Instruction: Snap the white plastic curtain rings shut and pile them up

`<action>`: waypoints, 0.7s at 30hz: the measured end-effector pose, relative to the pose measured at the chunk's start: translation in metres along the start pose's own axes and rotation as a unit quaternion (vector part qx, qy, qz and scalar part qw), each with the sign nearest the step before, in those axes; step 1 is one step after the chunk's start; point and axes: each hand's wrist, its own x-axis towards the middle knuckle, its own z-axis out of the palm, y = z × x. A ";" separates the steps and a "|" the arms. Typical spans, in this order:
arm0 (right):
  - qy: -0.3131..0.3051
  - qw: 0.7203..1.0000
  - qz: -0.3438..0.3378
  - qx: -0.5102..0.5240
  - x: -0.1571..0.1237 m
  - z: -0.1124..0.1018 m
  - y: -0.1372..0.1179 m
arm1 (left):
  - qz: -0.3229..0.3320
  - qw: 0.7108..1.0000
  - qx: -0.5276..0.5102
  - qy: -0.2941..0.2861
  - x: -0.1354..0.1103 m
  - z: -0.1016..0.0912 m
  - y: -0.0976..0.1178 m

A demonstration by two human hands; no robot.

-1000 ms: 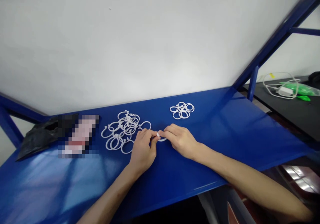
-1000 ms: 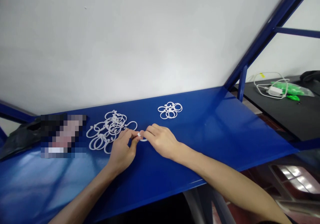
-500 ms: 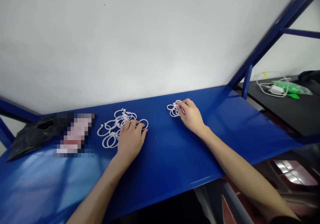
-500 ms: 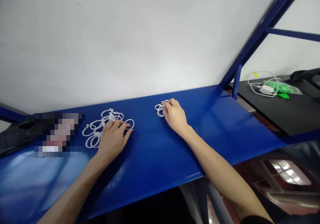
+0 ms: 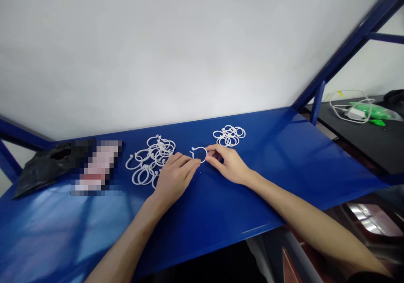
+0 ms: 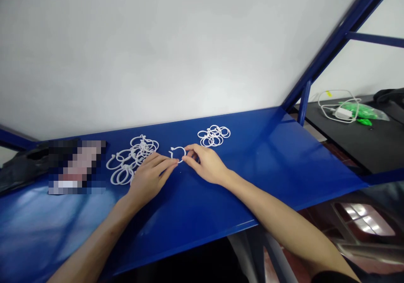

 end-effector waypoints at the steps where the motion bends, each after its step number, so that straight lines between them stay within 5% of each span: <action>1: 0.001 0.999 0.016 0.034 -0.001 0.005 -0.001 | 0.000 1.000 -0.012 0.002 0.000 0.001 0.000; 6: 0.026 0.994 0.005 0.107 -0.003 0.016 0.001 | -0.033 0.998 -0.057 0.011 0.001 0.003 0.004; 9: 0.020 0.995 -0.003 0.099 -0.004 0.016 0.000 | -0.117 0.987 -0.110 0.019 0.001 0.007 0.008; 14: 0.015 0.997 -0.007 0.077 -0.005 0.016 -0.001 | -0.364 0.885 -0.289 0.022 0.003 0.012 0.011; 17: 0.010 0.997 -0.013 0.070 -0.005 0.017 -0.001 | -0.415 0.831 -0.370 0.000 0.003 0.011 0.010; 21: 0.010 0.997 -0.052 0.062 -0.005 0.016 -0.003 | -0.435 0.813 -0.387 0.030 0.001 0.011 0.013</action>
